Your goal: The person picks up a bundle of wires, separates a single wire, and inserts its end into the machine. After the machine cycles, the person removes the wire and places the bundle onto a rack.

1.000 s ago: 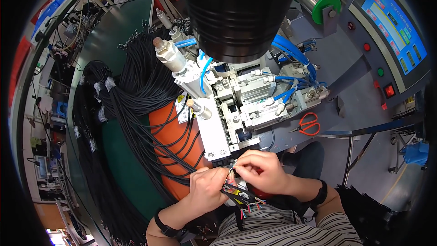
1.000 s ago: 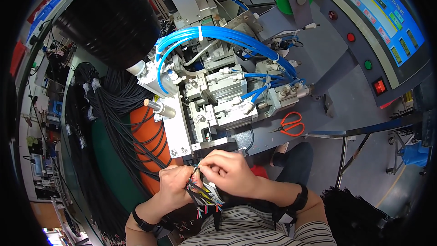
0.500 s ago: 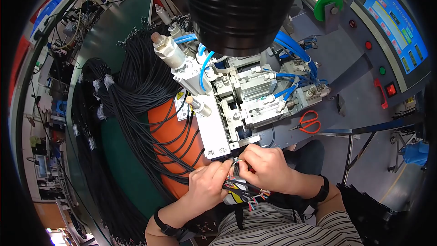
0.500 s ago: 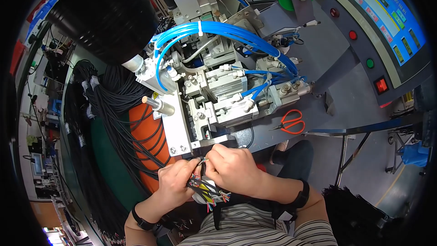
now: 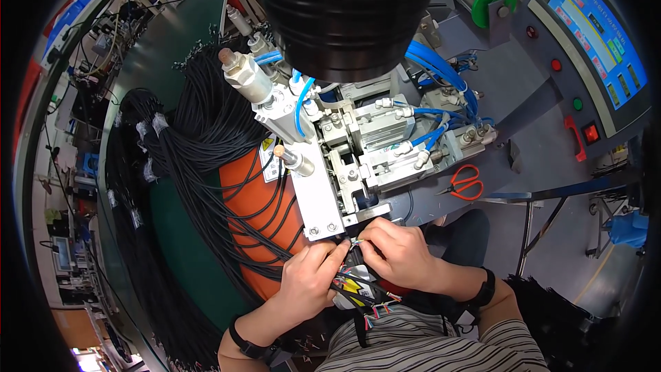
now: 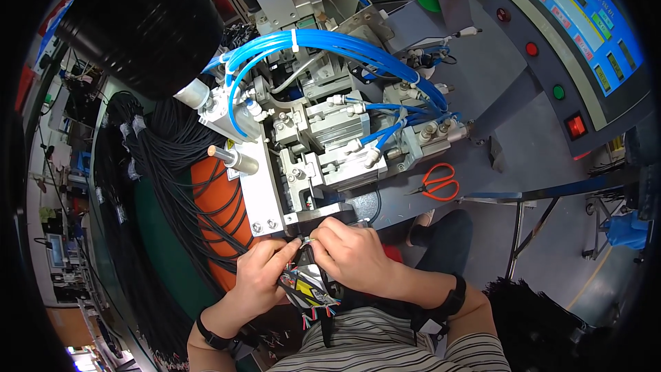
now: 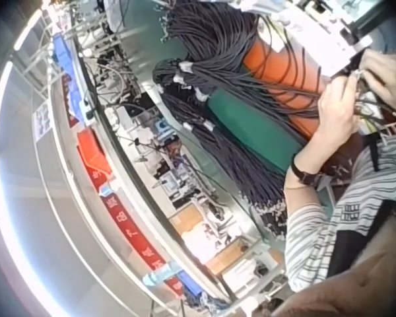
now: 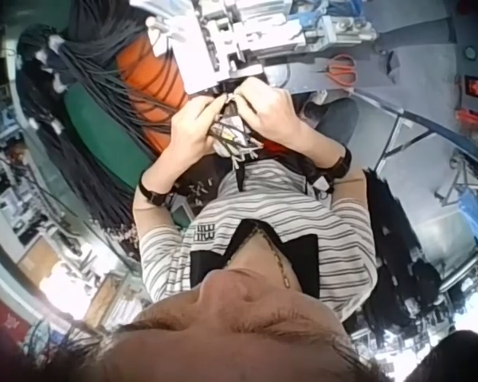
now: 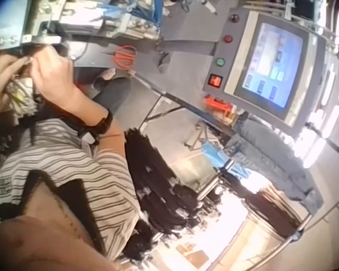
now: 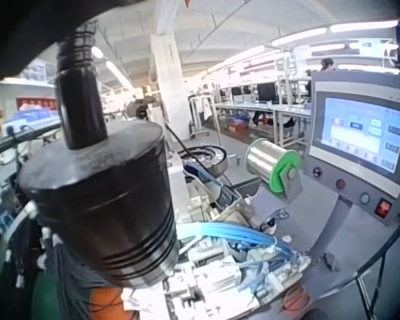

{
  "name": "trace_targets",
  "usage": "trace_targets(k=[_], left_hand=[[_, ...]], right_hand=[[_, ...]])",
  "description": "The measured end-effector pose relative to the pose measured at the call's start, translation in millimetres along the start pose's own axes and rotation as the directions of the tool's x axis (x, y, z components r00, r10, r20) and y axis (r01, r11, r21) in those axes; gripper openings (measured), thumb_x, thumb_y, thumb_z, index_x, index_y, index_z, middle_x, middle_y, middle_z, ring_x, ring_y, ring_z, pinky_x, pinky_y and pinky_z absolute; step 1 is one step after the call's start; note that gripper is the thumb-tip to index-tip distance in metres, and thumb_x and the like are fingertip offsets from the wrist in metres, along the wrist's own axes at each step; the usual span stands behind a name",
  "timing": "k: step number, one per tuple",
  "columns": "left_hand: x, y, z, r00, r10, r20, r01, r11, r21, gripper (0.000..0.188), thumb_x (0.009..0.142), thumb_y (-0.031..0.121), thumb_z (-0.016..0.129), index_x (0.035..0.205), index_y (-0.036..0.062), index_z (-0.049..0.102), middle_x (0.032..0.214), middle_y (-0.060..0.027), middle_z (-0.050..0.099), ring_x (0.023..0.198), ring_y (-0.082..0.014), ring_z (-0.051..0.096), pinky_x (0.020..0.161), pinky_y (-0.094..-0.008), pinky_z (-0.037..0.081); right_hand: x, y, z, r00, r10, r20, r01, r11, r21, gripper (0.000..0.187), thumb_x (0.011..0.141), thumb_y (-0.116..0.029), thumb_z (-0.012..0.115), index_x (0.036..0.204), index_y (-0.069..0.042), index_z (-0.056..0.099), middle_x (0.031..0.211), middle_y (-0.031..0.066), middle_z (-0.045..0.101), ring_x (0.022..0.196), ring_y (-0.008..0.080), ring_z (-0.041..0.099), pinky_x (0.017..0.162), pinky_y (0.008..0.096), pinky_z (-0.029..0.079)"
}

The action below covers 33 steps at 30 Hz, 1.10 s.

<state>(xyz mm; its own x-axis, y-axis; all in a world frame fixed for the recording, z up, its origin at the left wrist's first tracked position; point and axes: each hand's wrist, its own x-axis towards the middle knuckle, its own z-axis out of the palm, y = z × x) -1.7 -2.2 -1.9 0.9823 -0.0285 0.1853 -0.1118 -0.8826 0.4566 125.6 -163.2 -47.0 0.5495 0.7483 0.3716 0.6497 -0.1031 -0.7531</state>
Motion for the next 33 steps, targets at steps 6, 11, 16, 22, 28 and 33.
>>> trace_targets(k=[6,11,16,22,28,33], left_hand=[[2.7,1.3,-3.4,0.999,-0.003,0.034,0.004,1.000,-0.005,0.064,0.059,0.006,0.074,0.122,0.0005,0.062,0.098,-0.0098,0.057,0.083,-0.0271,0.059,0.070,-0.0362,0.050],[4.2,-3.6,-5.6,0.992,0.114,0.063,-0.118,0.991,0.062,0.056,0.068,0.011,0.069,0.123,-0.0001,0.062,0.096,-0.0087,0.056,0.081,-0.0249,0.056,0.069,-0.0344,0.049],[6.0,-5.1,-11.4,0.952,0.245,0.183,-0.277,0.944,0.181,0.055,0.074,0.014,0.063,0.126,-0.0021,0.060,0.093,-0.0069,0.055,0.078,-0.0219,0.054,0.067,-0.0319,0.047],[9.1,-2.5,-11.9,0.960,0.199,0.199,-0.233,0.958,0.169,0.055,0.074,0.012,0.063,0.127,-0.0037,0.059,0.091,-0.0066,0.053,0.078,-0.0214,0.055,0.065,-0.0318,0.047],[6.0,-5.7,-7.3,0.992,0.086,0.096,-0.090,0.995,0.037,0.050,0.076,0.011,0.062,0.124,-0.0033,0.061,0.089,-0.0066,0.053,0.078,-0.0221,0.055,0.064,-0.0330,0.048],[3.6,-11.1,-6.2,0.984,0.134,0.114,-0.136,0.991,0.010,0.048,0.077,0.010,0.062,0.123,-0.0026,0.062,0.090,-0.0070,0.055,0.077,-0.0225,0.055,0.066,-0.0341,0.048]], right_hand=[[-1.5,0.3,1.0,1.000,-0.011,0.004,0.011,1.000,-0.005,0.007,0.086,-0.009,0.066,0.087,-0.003,0.062,0.080,0.0079,0.060,0.059,0.0272,0.062,0.051,0.0368,0.050],[-1.8,-0.4,-1.1,1.000,-0.017,-0.007,0.017,1.000,-0.001,0.008,0.083,-0.006,0.068,0.089,-0.002,0.064,0.081,0.0084,0.062,0.062,0.0263,0.064,0.052,0.0355,0.049],[0.1,-2.3,-3.0,0.998,-0.065,0.009,0.066,0.995,-0.072,0.008,0.083,-0.006,0.068,0.090,-0.003,0.065,0.081,0.0068,0.062,0.063,0.0240,0.064,0.053,0.0345,0.050],[3.7,-8.5,-9.2,0.994,-0.079,0.075,0.091,0.981,-0.172,0.009,0.082,-0.007,0.069,0.089,-0.003,0.065,0.081,0.0058,0.062,0.062,0.0220,0.064,0.054,0.0328,0.051],[-0.1,-1.8,-3.0,0.996,-0.083,0.028,0.085,0.989,-0.121,0.008,0.082,-0.006,0.069,0.088,-0.003,0.065,0.081,0.0061,0.062,0.061,0.0222,0.063,0.054,0.0323,0.051],[-3.0,-1.2,0.0,0.999,-0.043,-0.007,0.043,0.998,-0.056,0.007,0.081,-0.004,0.069,0.088,-0.003,0.065,0.081,0.0067,0.063,0.061,0.0224,0.063,0.053,0.0321,0.050]])
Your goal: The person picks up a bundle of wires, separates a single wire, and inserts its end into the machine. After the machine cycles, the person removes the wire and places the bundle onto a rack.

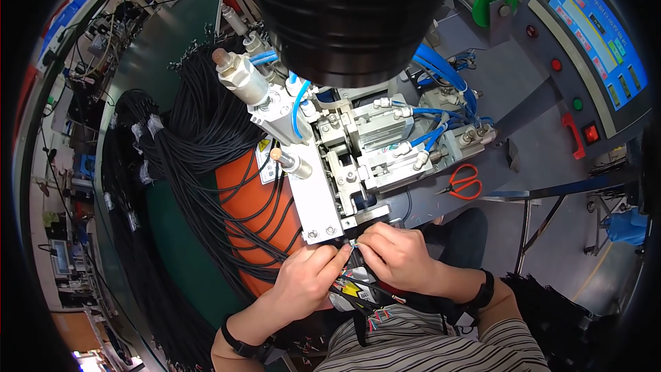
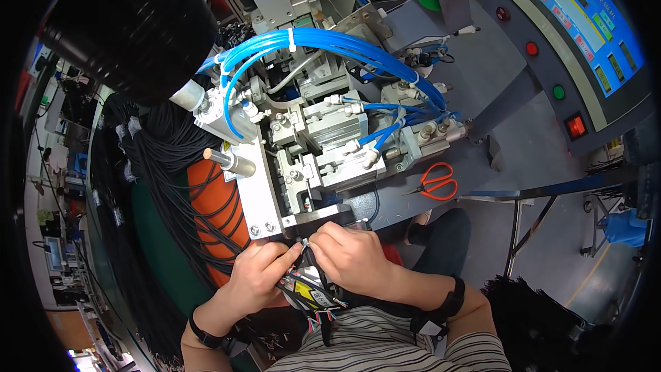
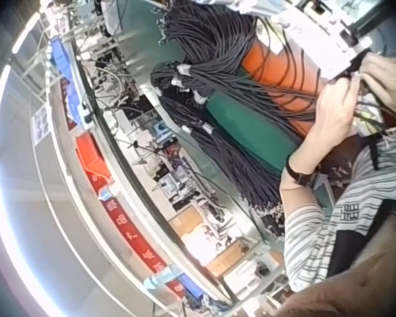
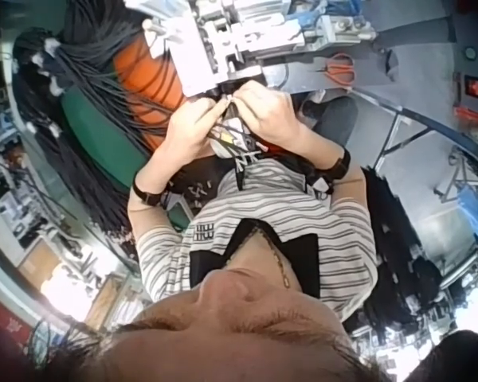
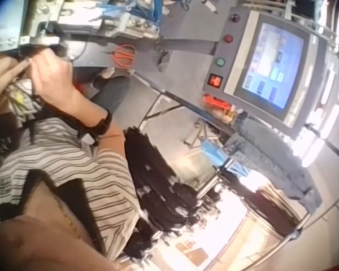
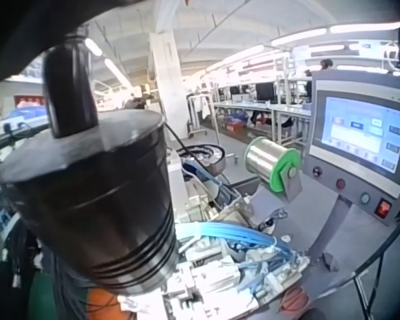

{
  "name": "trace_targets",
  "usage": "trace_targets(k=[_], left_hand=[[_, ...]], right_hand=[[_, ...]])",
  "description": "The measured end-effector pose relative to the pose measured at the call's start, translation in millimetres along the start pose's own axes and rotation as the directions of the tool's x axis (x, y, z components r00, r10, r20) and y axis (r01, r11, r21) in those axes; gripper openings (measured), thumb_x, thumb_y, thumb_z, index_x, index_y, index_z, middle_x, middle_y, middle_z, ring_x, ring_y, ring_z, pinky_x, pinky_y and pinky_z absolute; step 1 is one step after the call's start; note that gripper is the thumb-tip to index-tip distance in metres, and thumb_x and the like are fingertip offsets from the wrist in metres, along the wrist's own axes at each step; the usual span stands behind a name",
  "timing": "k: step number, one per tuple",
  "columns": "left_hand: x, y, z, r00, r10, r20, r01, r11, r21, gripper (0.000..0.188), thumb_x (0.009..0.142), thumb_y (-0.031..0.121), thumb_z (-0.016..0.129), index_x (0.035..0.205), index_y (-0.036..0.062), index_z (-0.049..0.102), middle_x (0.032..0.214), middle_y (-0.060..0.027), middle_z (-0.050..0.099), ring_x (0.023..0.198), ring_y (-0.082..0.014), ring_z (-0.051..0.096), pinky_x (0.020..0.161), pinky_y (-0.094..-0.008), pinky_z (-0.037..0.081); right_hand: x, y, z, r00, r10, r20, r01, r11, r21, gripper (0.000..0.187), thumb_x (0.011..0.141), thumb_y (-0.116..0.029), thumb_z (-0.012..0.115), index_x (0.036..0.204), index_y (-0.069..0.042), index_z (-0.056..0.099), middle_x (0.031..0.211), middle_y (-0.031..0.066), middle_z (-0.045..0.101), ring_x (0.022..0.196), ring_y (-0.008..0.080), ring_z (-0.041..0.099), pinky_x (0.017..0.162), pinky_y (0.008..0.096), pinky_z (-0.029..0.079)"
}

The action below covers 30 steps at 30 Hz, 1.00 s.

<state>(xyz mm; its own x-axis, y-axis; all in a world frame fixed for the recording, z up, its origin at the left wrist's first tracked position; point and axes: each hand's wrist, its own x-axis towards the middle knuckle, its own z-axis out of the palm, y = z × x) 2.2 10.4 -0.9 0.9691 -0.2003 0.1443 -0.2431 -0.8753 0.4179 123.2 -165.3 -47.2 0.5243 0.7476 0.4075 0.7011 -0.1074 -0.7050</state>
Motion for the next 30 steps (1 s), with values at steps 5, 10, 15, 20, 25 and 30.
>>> trace_targets(k=[5,10,15,20,25,30], left_hand=[[0.8,-2.7,1.9,0.999,0.027,-0.035,-0.027,0.999,0.026,0.044,0.078,0.009,0.062,0.120,-0.0023,0.064,0.095,-0.0078,0.058,0.079,-0.0229,0.057,0.068,-0.0341,0.048],[0.7,-1.3,3.2,0.996,0.056,-0.075,-0.053,0.998,0.044,0.042,0.078,0.008,0.063,0.118,-0.0027,0.064,0.099,-0.0082,0.059,0.082,-0.0233,0.058,0.069,-0.0339,0.049],[2.1,-1.2,0.0,0.997,0.055,-0.054,-0.054,0.998,0.025,0.041,0.078,0.009,0.063,0.117,-0.0028,0.065,0.099,-0.0082,0.059,0.083,-0.0231,0.058,0.070,-0.0343,0.049],[1.4,-1.2,0.3,0.998,0.043,-0.049,-0.040,0.997,0.066,0.053,0.068,0.008,0.070,0.121,0.0054,0.066,0.094,-0.0057,0.060,0.081,-0.0219,0.058,0.069,-0.0331,0.048],[4.3,0.5,-4.9,0.992,0.116,0.039,-0.121,0.982,0.145,0.050,0.073,0.011,0.064,0.122,0.0006,0.064,0.092,-0.0054,0.058,0.080,-0.0200,0.056,0.067,-0.0314,0.047],[6.8,4.3,-7.3,0.986,0.132,0.105,-0.153,0.965,0.215,0.055,0.073,0.014,0.061,0.125,-0.0051,0.060,0.090,-0.0047,0.053,0.080,-0.0184,0.053,0.065,-0.0300,0.045]], right_hand=[[0.0,0.9,1.0,1.000,0.002,-0.021,-0.002,1.000,0.020,0.008,0.081,-0.003,0.069,0.088,-0.002,0.065,0.080,0.0071,0.063,0.061,0.0227,0.063,0.052,0.0323,0.050],[-2.5,1.8,6.7,0.996,-0.016,-0.090,0.019,0.999,0.039,0.008,0.081,-0.003,0.070,0.088,-0.002,0.066,0.080,0.0071,0.063,0.061,0.0229,0.063,0.051,0.0324,0.049],[-3.2,0.5,7.0,0.993,-0.006,-0.120,0.012,0.999,0.048,0.009,0.080,-0.004,0.070,0.088,-0.002,0.066,0.081,0.0071,0.063,0.061,0.0228,0.064,0.051,0.0322,0.049],[0.3,0.3,2.4,0.999,-0.030,-0.045,0.029,0.999,-0.016,0.011,0.080,-0.005,0.070,0.089,-0.003,0.066,0.082,0.0065,0.063,0.060,0.0224,0.063,0.052,0.0318,0.049],[7.5,-7.3,-8.6,0.995,-0.050,0.090,0.063,0.987,-0.151,0.012,0.079,-0.008,0.069,0.089,-0.003,0.065,0.082,0.0054,0.060,0.058,0.0210,0.061,0.053,0.0313,0.050],[13.9,-9.0,-14.6,0.980,-0.035,0.196,0.073,0.979,-0.193,0.012,0.078,-0.009,0.068,0.088,-0.003,0.065,0.080,0.0046,0.058,0.058,0.0198,0.061,0.054,0.0308,0.050]])
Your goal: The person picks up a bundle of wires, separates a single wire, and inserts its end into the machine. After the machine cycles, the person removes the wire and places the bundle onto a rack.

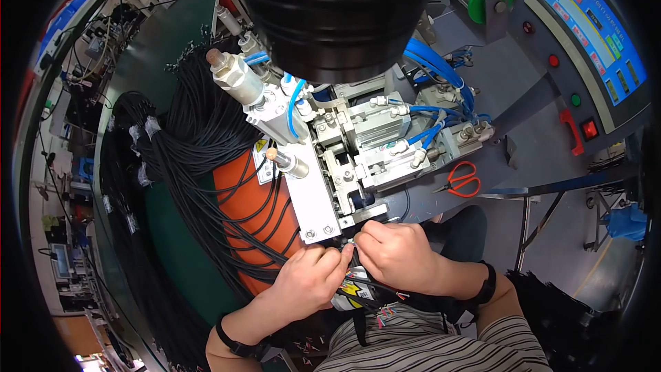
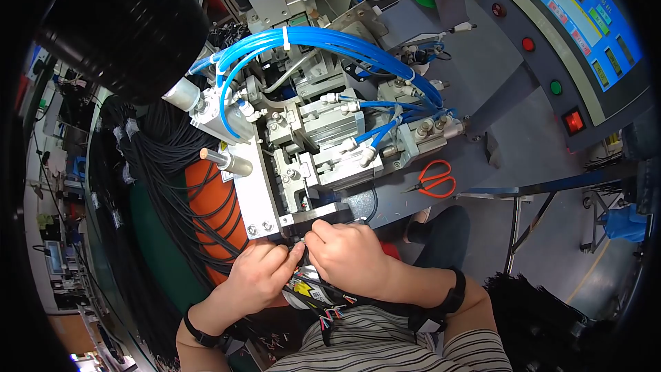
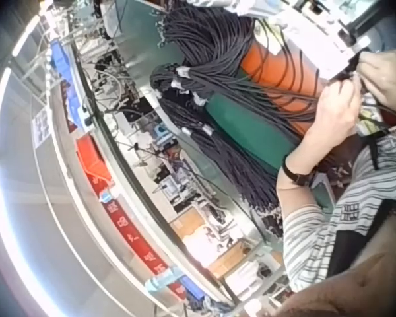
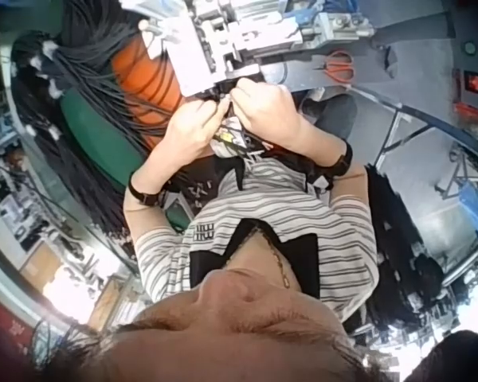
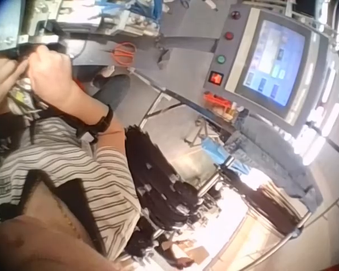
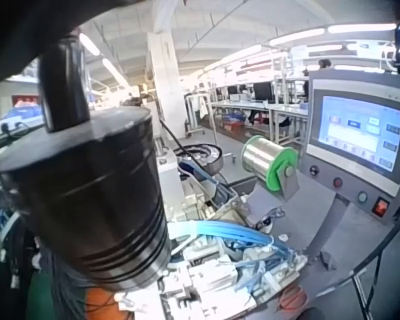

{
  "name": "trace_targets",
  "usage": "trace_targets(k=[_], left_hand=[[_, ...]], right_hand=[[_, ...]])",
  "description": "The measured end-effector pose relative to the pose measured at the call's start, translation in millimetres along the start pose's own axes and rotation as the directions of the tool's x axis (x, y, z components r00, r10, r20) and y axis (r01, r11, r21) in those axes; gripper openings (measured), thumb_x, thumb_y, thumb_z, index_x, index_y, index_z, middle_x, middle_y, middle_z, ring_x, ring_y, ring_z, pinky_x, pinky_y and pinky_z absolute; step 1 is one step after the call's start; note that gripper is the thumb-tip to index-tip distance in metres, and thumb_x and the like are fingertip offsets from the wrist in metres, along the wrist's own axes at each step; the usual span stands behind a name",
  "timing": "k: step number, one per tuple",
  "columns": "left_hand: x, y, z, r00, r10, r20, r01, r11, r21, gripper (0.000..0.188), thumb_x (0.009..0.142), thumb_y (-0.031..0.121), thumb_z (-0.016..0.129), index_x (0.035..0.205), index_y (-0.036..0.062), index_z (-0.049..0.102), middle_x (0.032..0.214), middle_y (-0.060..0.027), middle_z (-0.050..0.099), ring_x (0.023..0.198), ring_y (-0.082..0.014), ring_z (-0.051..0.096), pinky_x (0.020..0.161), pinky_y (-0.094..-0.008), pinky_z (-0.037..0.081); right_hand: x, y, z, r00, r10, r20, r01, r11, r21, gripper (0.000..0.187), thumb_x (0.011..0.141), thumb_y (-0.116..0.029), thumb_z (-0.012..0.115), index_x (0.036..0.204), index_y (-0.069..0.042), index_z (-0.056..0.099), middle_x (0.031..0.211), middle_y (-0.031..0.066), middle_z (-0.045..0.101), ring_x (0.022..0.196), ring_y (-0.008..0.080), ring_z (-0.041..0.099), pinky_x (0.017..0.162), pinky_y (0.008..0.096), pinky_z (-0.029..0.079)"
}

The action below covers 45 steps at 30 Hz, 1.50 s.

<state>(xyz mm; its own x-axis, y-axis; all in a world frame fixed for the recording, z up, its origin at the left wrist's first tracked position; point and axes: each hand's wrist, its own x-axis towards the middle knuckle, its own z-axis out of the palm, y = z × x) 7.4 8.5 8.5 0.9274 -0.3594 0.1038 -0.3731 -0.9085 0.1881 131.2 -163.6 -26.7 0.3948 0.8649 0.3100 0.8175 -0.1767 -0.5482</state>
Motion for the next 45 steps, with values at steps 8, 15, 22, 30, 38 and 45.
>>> trace_targets(k=[8,15,22,30,38,45], left_hand=[[-0.5,-1.3,-1.0,1.000,-0.004,-0.016,0.004,0.999,-0.042,0.054,0.074,0.014,0.061,0.125,-0.0062,0.059,0.089,-0.0045,0.052,0.078,-0.0179,0.052,0.065,-0.0293,0.045],[4.6,3.6,-2.4,0.999,-0.024,0.025,0.024,1.000,0.012,0.053,0.075,0.013,0.061,0.124,-0.0069,0.059,0.089,-0.0050,0.051,0.077,-0.0181,0.052,0.065,-0.0291,0.046],[10.3,5.2,-7.4,0.996,-0.058,0.063,0.059,0.998,-0.006,0.051,0.074,0.012,0.061,0.122,-0.0069,0.060,0.089,-0.0057,0.051,0.077,-0.0184,0.053,0.063,-0.0293,0.047],[0.5,2.7,1.1,0.998,-0.020,-0.056,0.018,0.999,-0.028,0.054,0.073,0.012,0.061,0.123,-0.0062,0.059,0.089,-0.0061,0.052,0.076,-0.0193,0.054,0.064,-0.0296,0.046],[5.1,4.0,-3.3,0.995,-0.092,0.038,0.093,0.995,-0.025,0.050,0.072,0.013,0.063,0.120,-0.0043,0.061,0.094,-0.0080,0.055,0.079,-0.0209,0.055,0.066,-0.0311,0.046],[-6.4,1.8,-1.3,0.950,-0.268,-0.159,0.238,0.954,-0.183,0.049,0.067,0.007,0.069,0.116,0.0024,0.066,0.096,-0.0081,0.056,0.086,-0.0266,0.057,0.068,-0.0357,0.046]], right_hand=[[-6.0,5.7,12.9,0.977,-0.055,-0.207,0.069,0.996,0.060,0.011,0.078,-0.009,0.069,0.086,-0.004,0.065,0.078,0.0046,0.058,0.057,0.0196,0.061,0.051,0.0309,0.049],[0.3,0.8,1.1,0.999,0.010,-0.036,-0.008,0.999,0.038,0.012,0.078,-0.009,0.070,0.089,-0.004,0.067,0.082,0.0061,0.062,0.058,0.0208,0.062,0.051,0.0311,0.050],[-2.1,5.2,1.1,0.999,0.016,0.028,-0.017,0.999,0.041,0.012,0.080,-0.009,0.069,0.090,-0.004,0.067,0.082,0.0065,0.061,0.061,0.0208,0.064,0.051,0.0326,0.051],[-8.0,14.8,17.4,0.966,-0.058,-0.251,0.109,0.975,0.196,0.014,0.081,-0.008,0.071,0.093,-0.002,0.067,0.089,0.0088,0.065,0.062,0.0221,0.065,0.054,0.0321,0.052],[-0.7,9.3,4.4,0.996,0.085,0.016,-0.086,0.989,0.124,0.012,0.083,-0.009,0.071,0.091,-0.001,0.066,0.085,0.0109,0.066,0.060,0.0243,0.064,0.053,0.0329,0.051],[-5.7,16.9,15.1,0.957,0.288,0.018,-0.246,0.783,0.571,0.011,0.088,-0.012,0.066,0.085,-0.001,0.064,0.072,0.0136,0.065,0.063,0.0283,0.065,0.053,0.0383,0.049]])
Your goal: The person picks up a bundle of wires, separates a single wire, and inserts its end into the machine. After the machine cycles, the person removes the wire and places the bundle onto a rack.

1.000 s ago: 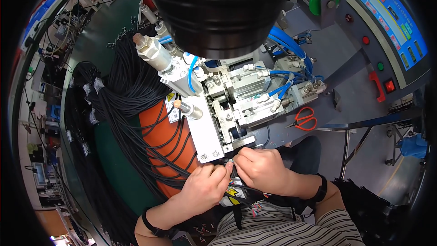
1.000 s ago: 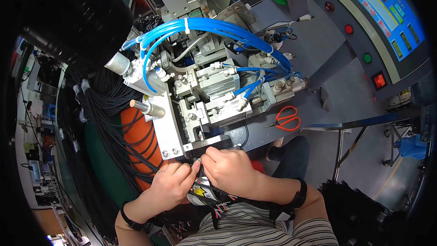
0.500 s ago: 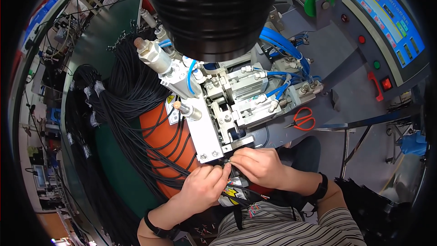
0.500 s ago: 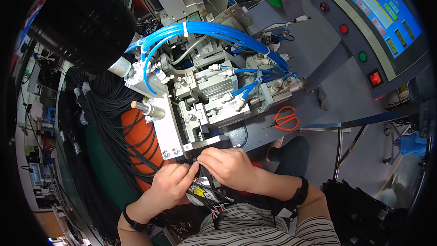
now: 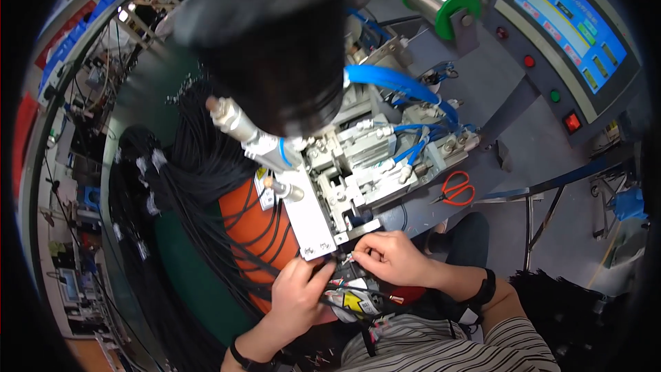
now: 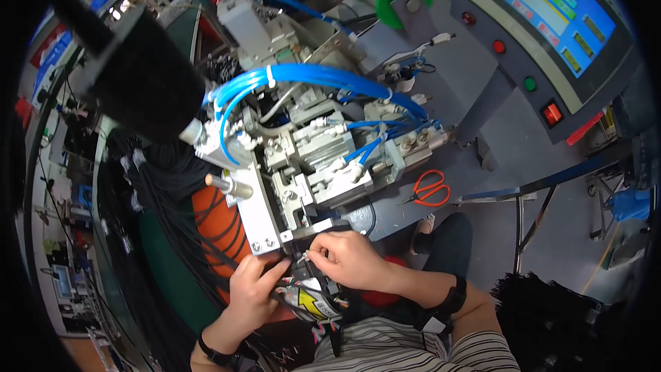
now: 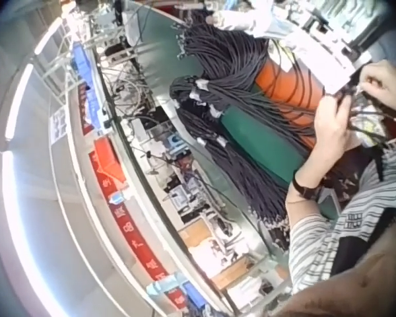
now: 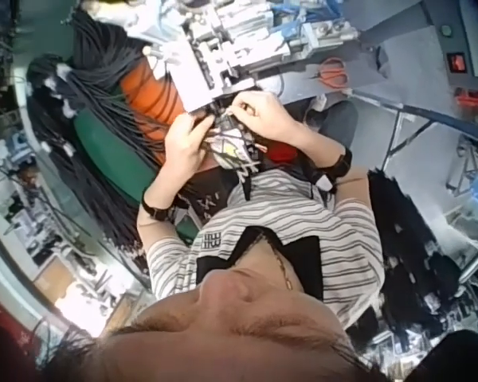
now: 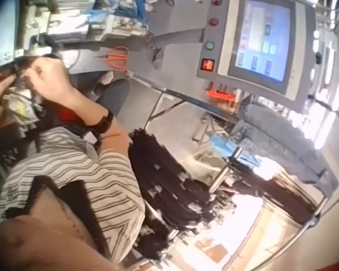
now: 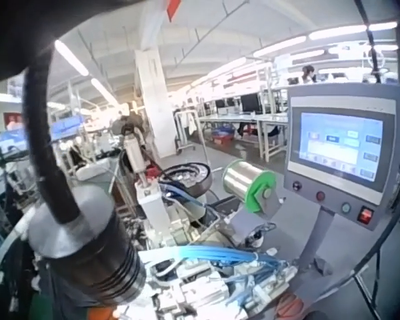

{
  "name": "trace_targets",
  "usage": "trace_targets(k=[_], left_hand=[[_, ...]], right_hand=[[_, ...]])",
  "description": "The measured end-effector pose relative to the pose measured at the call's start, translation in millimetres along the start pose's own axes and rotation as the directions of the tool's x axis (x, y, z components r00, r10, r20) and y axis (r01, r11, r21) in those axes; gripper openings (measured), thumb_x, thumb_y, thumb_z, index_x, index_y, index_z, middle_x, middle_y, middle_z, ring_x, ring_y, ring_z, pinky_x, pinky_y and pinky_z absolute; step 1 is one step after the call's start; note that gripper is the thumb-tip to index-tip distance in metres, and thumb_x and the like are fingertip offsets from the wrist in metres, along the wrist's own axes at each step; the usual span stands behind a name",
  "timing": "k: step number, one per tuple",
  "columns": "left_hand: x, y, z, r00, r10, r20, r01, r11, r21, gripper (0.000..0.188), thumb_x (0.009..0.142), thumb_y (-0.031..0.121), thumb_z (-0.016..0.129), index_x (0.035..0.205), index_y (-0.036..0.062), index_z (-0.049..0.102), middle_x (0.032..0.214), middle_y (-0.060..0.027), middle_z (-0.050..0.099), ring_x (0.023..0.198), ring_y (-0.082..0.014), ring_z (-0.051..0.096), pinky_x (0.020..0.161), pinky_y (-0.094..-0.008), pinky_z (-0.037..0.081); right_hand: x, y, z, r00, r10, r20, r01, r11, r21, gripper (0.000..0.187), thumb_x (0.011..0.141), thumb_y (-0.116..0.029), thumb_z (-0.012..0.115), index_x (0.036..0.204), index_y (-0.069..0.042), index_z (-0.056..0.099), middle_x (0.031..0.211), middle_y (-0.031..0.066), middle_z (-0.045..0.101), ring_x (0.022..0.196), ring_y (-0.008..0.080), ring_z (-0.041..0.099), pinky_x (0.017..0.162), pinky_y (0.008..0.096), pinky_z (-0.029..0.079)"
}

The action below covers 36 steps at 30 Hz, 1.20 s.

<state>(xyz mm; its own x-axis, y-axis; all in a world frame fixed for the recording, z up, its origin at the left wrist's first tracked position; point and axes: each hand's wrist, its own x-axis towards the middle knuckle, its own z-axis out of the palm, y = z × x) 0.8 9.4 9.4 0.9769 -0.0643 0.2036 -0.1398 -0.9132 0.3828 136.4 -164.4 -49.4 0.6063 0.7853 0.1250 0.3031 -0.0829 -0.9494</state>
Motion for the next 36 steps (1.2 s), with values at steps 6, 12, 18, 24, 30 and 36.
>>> trace_targets(k=[6,12,18,24,30,36], left_hand=[[-27.4,-8.4,7.7,0.989,-0.139,-0.054,0.144,0.985,0.090,0.042,0.067,0.002,0.073,0.108,0.0031,0.066,0.090,-0.0097,0.061,0.077,-0.0289,0.061,0.066,-0.0389,0.048],[-17.2,-7.4,7.2,0.991,-0.112,-0.071,0.107,0.992,-0.073,0.036,0.071,0.005,0.073,0.106,0.0036,0.064,0.083,-0.0099,0.062,0.069,-0.0284,0.062,0.064,-0.0389,0.048],[-9.7,-3.2,5.1,0.990,-0.038,-0.139,0.006,0.975,-0.220,0.039,0.069,0.013,0.078,0.103,0.0037,0.063,0.083,-0.0097,0.064,0.067,-0.0274,0.064,0.062,-0.0373,0.049],[0.1,1.9,13.0,0.964,0.017,-0.265,-0.061,0.986,-0.158,0.029,0.076,0.005,0.075,0.101,0.0038,0.062,0.076,-0.0101,0.065,0.061,-0.0246,0.063,0.057,-0.0337,0.048],[-3.8,-4.8,1.3,0.995,-0.050,-0.091,0.011,0.925,-0.381,0.031,0.075,0.013,0.076,0.103,0.0025,0.065,0.077,-0.0083,0.067,0.068,-0.0251,0.066,0.059,-0.0334,0.045],[0.5,-12.5,7.4,0.992,0.116,-0.050,-0.126,0.847,-0.516,0.032,0.076,0.008,0.074,0.106,0.0049,0.063,0.073,-0.0074,0.065,0.061,-0.0257,0.063,0.056,-0.0359,0.044]], right_hand=[[-6.7,0.1,-3.0,1.000,0.009,-0.025,-0.011,0.998,-0.056,0.013,0.086,-0.014,0.070,0.087,-0.002,0.066,0.072,0.0127,0.064,0.061,0.0265,0.064,0.054,0.0358,0.048],[-0.6,-26.0,0.1,0.945,-0.282,0.164,0.224,0.927,0.302,0.014,0.085,-0.008,0.072,0.096,0.000,0.068,0.080,0.0100,0.062,0.062,0.0189,0.059,0.054,0.0306,0.046],[-3.2,-16.2,9.1,0.990,-0.035,0.137,-0.035,0.876,0.481,0.020,0.088,0.000,0.068,0.108,0.003,0.067,0.092,0.0077,0.064,0.069,0.0106,0.060,0.059,0.0224,0.046],[-3.3,-3.6,15.0,0.983,-0.181,0.032,0.157,0.919,0.363,0.020,0.091,0.003,0.064,0.111,0.004,0.066,0.099,0.0089,0.064,0.070,0.0105,0.063,0.060,0.0195,0.047],[-2.9,-16.2,-1.0,0.954,0.054,0.296,-0.275,0.560,0.782,0.017,0.093,0.002,0.062,0.109,0.004,0.066,0.096,0.0081,0.064,0.071,0.0089,0.061,0.058,0.0195,0.046],[-3.9,-3.0,6.5,0.932,-0.146,0.331,-0.210,0.528,0.823,0.018,0.092,0.002,0.063,0.109,0.003,0.066,0.096,0.0103,0.063,0.075,0.0118,0.064,0.060,0.0209,0.048]])
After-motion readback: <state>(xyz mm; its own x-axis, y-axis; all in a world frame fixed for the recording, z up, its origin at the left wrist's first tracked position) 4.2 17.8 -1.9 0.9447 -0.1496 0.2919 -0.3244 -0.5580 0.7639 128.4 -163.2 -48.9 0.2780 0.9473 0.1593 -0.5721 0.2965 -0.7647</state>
